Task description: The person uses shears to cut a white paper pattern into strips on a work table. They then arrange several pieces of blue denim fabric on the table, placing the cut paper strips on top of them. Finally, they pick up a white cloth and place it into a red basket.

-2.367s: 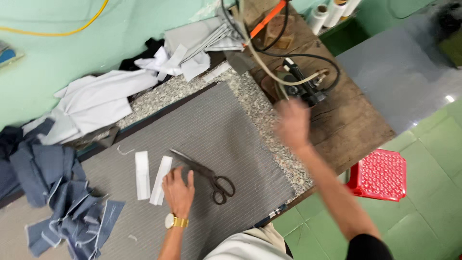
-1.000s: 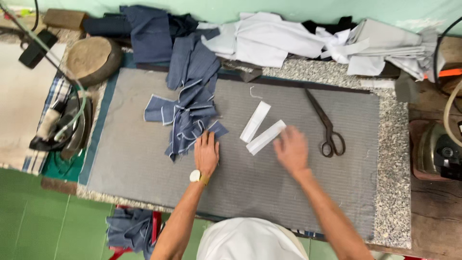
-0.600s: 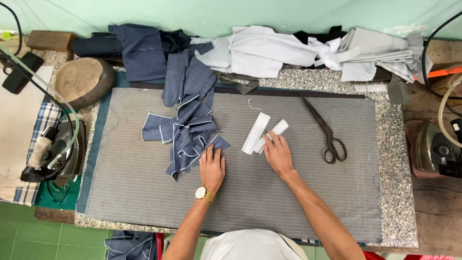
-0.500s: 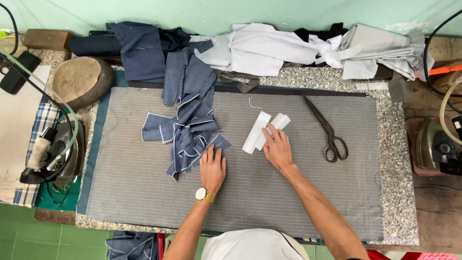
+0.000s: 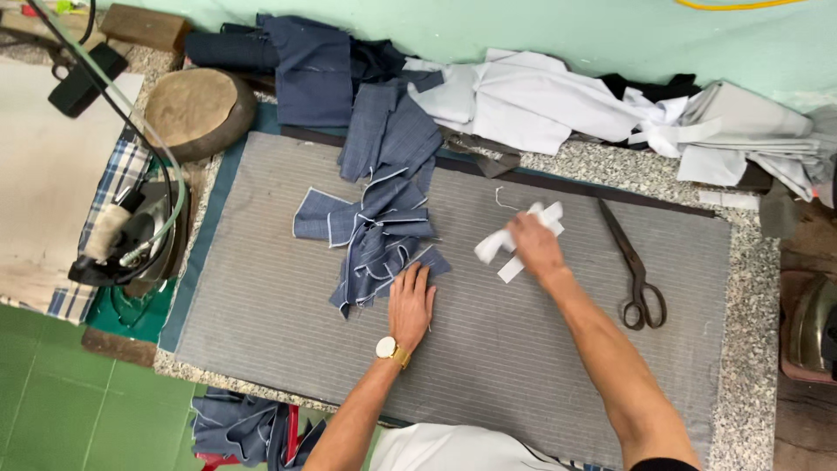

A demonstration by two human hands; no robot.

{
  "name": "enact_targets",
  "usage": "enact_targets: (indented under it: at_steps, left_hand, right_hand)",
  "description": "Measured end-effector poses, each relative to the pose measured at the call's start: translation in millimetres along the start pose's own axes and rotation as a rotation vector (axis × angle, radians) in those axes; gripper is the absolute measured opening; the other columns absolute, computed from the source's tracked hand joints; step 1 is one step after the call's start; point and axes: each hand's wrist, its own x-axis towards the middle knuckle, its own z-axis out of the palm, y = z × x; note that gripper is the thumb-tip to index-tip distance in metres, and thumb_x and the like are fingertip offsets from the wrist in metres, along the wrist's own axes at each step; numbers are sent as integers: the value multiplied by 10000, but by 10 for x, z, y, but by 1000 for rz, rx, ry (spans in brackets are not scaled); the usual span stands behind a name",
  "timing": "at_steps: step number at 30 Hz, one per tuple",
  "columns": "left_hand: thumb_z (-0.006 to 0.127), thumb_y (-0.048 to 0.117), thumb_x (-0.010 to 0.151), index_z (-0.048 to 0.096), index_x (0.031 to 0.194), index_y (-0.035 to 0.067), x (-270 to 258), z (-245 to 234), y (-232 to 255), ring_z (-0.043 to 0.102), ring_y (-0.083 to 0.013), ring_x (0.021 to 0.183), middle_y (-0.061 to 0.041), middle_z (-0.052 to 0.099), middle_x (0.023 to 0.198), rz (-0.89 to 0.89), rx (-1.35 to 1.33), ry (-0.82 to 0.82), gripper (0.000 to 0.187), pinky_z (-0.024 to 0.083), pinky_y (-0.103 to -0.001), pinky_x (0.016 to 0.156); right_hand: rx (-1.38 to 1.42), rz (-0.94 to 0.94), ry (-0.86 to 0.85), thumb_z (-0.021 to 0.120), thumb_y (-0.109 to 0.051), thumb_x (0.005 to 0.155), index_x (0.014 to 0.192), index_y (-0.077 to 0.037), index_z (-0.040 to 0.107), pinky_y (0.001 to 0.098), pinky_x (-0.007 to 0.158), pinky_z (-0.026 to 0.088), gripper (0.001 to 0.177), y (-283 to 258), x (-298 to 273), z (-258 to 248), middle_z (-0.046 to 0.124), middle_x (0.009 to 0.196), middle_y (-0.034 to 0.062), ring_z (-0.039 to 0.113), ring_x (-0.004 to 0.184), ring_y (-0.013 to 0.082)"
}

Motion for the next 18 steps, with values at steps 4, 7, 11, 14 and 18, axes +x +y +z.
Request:
enact_targets:
  at_steps: [4, 7, 11, 14, 18]
  left_hand:
    - [617, 214, 1002, 636, 1266, 103, 96, 187, -117, 586, -294, 1153, -116, 587, 1275, 30, 20, 50, 287, 475, -397, 884]
    - [621, 181, 986, 654, 1192, 122, 145, 277, -192, 596, -267, 1045, -80, 593, 1167, 50, 32, 87, 216, 475, -388, 811]
    - [673, 122, 935, 679, 1008, 116, 224, 302, -185, 600, -265, 933, -74, 607, 1054, 91, 23, 193, 73, 471, -381, 744]
    - [671, 140, 948, 688, 978, 134, 299, 286, -117, 615, -249, 892, -59, 614, 1004, 86, -27, 237, 36, 493, -363, 732]
    - [674, 184, 985, 674, 1229, 106, 367, -77, 153, 675, -295, 1026, -117, 665, 1195, 140, -306, 228, 256, 558, -360, 813]
  right_hand:
    - [119, 218, 80, 783, -118, 798, 1403, -120, 604, 447, 821, 641, 631, -211, 9, -1123, 524, 1442, 124, 624, 1158, 323]
    - [138, 257, 141, 787, 40, 660, 1489, -83, 553, 533, 924, 581, 870, -250, -119, -1261, 437, 1535, 179, 599, 1201, 411]
    - [134, 163, 340, 774, -282, 786, 1429, -135, 585, 463, 847, 550, 686, -436, -474, -822, 511, 1369, 136, 611, 1092, 326]
    - [111, 130, 404, 704, -393, 859, 1387, -191, 618, 420, 832, 531, 572, -592, -695, -431, 572, 1247, 92, 626, 1059, 283]
    - [163, 128, 381, 661, -278, 944, 1367, -113, 659, 412, 970, 527, 455, -625, -700, -426, 634, 1278, 147, 636, 1159, 321]
